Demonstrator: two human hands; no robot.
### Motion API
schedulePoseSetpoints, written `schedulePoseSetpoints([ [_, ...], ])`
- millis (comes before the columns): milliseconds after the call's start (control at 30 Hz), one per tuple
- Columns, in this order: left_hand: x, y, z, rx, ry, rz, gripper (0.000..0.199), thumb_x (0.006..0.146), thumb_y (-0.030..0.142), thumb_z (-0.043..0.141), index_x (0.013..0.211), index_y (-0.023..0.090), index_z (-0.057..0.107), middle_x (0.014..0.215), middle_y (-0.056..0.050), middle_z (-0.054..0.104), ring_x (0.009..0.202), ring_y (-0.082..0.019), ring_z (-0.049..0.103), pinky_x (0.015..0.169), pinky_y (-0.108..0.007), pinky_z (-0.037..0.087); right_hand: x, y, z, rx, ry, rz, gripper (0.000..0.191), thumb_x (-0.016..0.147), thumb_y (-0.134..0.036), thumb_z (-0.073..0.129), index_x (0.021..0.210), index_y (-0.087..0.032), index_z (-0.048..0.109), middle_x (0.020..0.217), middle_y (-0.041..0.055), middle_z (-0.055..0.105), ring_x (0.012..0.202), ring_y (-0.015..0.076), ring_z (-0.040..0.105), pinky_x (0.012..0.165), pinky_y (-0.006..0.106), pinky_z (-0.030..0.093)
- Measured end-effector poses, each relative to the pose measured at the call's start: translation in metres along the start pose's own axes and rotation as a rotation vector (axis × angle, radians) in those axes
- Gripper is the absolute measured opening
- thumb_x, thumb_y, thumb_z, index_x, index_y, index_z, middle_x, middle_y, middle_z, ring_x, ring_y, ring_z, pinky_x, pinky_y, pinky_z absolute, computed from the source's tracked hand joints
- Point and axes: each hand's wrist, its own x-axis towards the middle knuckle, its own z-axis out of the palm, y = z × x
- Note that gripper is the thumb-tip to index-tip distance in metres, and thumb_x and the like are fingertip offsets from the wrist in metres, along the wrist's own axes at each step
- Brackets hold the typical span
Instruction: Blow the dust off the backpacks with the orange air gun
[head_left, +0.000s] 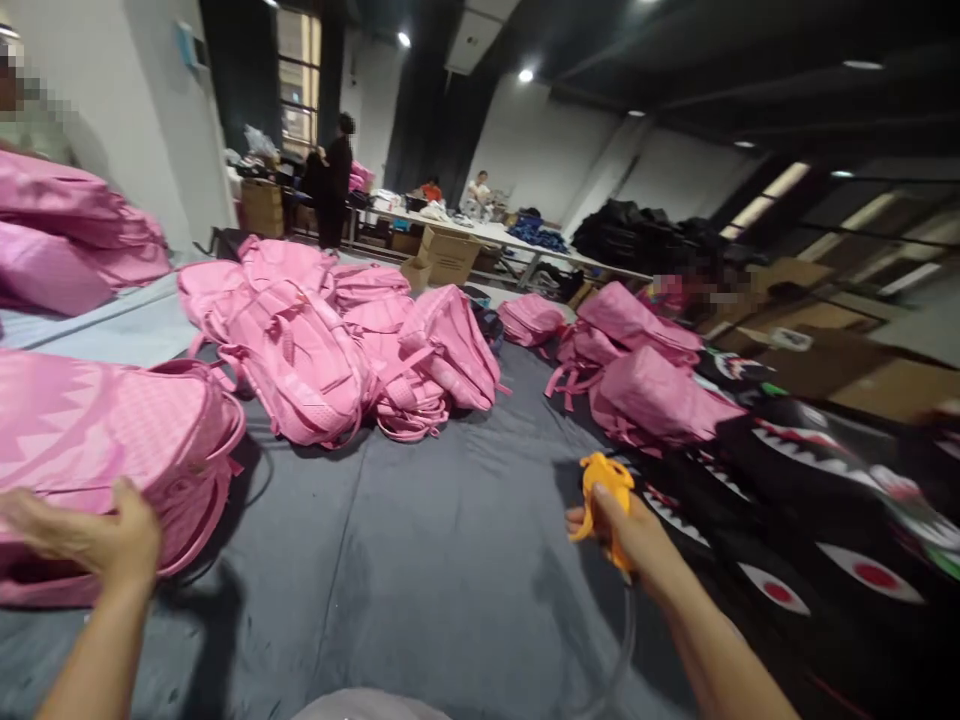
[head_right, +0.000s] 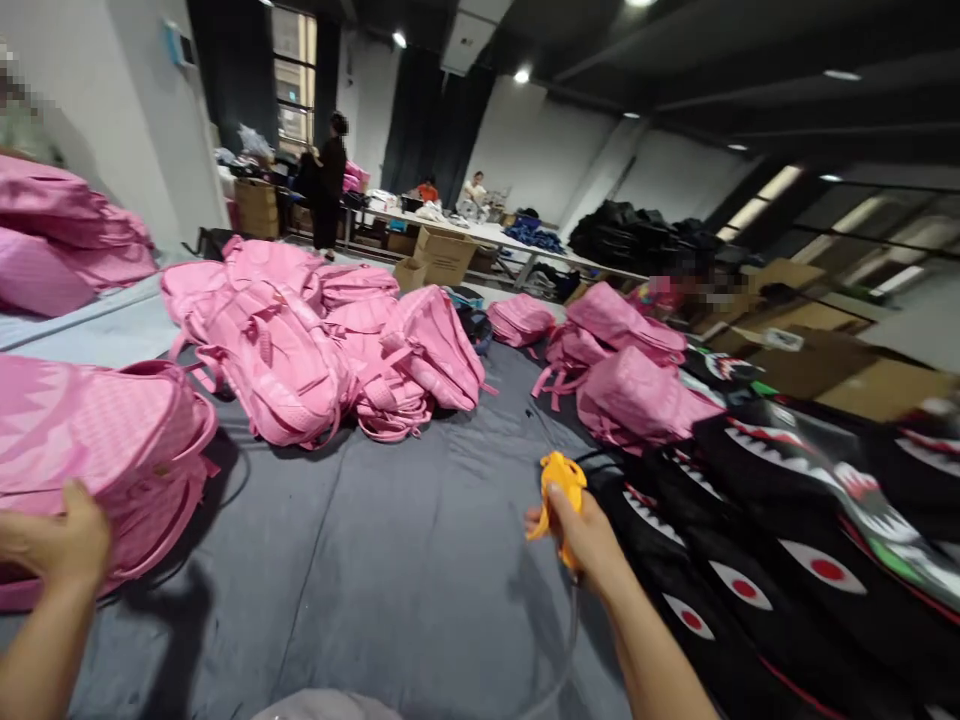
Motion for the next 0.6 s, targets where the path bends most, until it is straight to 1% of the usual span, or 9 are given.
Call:
schedulePoseSetpoints([
  [67,-0.053,0.04,0.026,-0.19,-0.276,0.224,0.07,0.089,0.045,0.053,0.147,0.009,0.035,0.155,-0.018,0.036,0.142,-0.038,0.035,0.118,-0.058,0.027,-0.001,-0.03,-0.029,0.039,-0.005,0.035,0.011,0.092,-0.032,0.049,0.095,-0.022,0.05,0.075,0.0082,0.072,0.06,0.0208,0.071,0.035,0.018,0.033],
  [100,-0.084,0.058,0.042,-0.292,-0.49,0.263,0.063,0.091,0.044,0.05,0.143,0.01,0.041,0.15,-0.018,0.043,0.137,-0.034,0.043,0.115,-0.053,0.034,0.0,-0.049,-0.044,0.045,0.017,-0.01,0.009,0.093,-0.029,0.048,0.096,-0.021,0.051,0.079,0.0097,0.073,0.062,0.0193,0.071,0.035,0.017,0.032],
  [200,-0.19,0.099,0.094,-0.38,-1.132,0.323,0.054,0.089,0.041,0.047,0.135,0.013,0.051,0.14,-0.017,0.055,0.133,-0.028,0.05,0.113,-0.046,0.038,0.012,-0.101,-0.093,0.085,0.204,-0.387,0.014,0.094,-0.025,0.048,0.106,-0.019,0.053,0.092,0.0143,0.073,0.067,0.0173,0.07,0.041,0.017,0.038],
  [267,-0.26,0.117,0.126,-0.271,-1.392,0.369,0.055,0.088,0.038,0.049,0.136,0.011,0.052,0.145,-0.018,0.051,0.137,-0.028,0.046,0.116,-0.044,0.035,0.032,-0.122,-0.121,0.021,0.405,-0.686,0.028,0.097,-0.028,0.046,0.123,-0.019,0.049,0.104,0.017,0.071,0.076,0.0184,0.071,0.051,0.022,0.046],
  [300,-0.293,0.124,0.14,-0.199,-1.467,0.395,0.057,0.088,0.037,0.05,0.138,0.009,0.051,0.148,-0.019,0.047,0.14,-0.028,0.043,0.117,-0.044,0.033,0.046,-0.126,-0.132,-0.106,0.479,-0.76,0.033,0.098,-0.029,0.047,0.129,-0.018,0.047,0.109,0.0185,0.07,0.083,0.0201,0.071,0.058,0.026,0.05],
  [367,-0.352,0.136,0.163,-0.06,-1.496,0.458,0.06,0.091,0.037,0.047,0.142,0.007,0.048,0.154,-0.022,0.039,0.144,-0.031,0.036,0.117,-0.046,0.031,0.085,-0.123,-0.146,-0.545,0.47,-0.693,0.035,0.097,-0.03,0.052,0.128,-0.014,0.051,0.111,0.0216,0.068,0.094,0.0262,0.069,0.075,0.037,0.053],
  [467,-0.42,0.145,0.192,0.139,-1.304,0.541,0.062,0.094,0.041,0.042,0.145,0.007,0.046,0.156,-0.025,0.033,0.147,-0.038,0.028,0.115,-0.056,0.028,0.165,-0.101,-0.152,-1.123,0.235,-0.413,0.03,0.092,-0.029,0.062,0.116,-0.011,0.06,0.109,0.0239,0.068,0.104,0.0359,0.065,0.089,0.048,0.048],
  [533,-0.45,0.141,0.208,0.23,-1.133,0.584,0.063,0.095,0.043,0.04,0.146,0.006,0.045,0.156,-0.026,0.031,0.147,-0.04,0.025,0.116,-0.06,0.023,0.228,-0.084,-0.148,-1.053,0.137,-0.331,0.027,0.089,-0.023,0.066,0.113,-0.012,0.061,0.109,0.0217,0.068,0.105,0.0351,0.064,0.089,0.045,0.048],
  [600,-0.469,0.131,0.22,0.264,-1.025,0.634,0.065,0.095,0.044,0.037,0.147,0.006,0.045,0.158,-0.024,0.029,0.148,-0.04,0.024,0.117,-0.06,0.02,0.293,-0.072,-0.137,-0.641,0.085,-0.242,0.021,0.087,-0.019,0.067,0.106,-0.013,0.061,0.099,0.0161,0.071,0.096,0.0293,0.067,0.079,0.036,0.051],
])
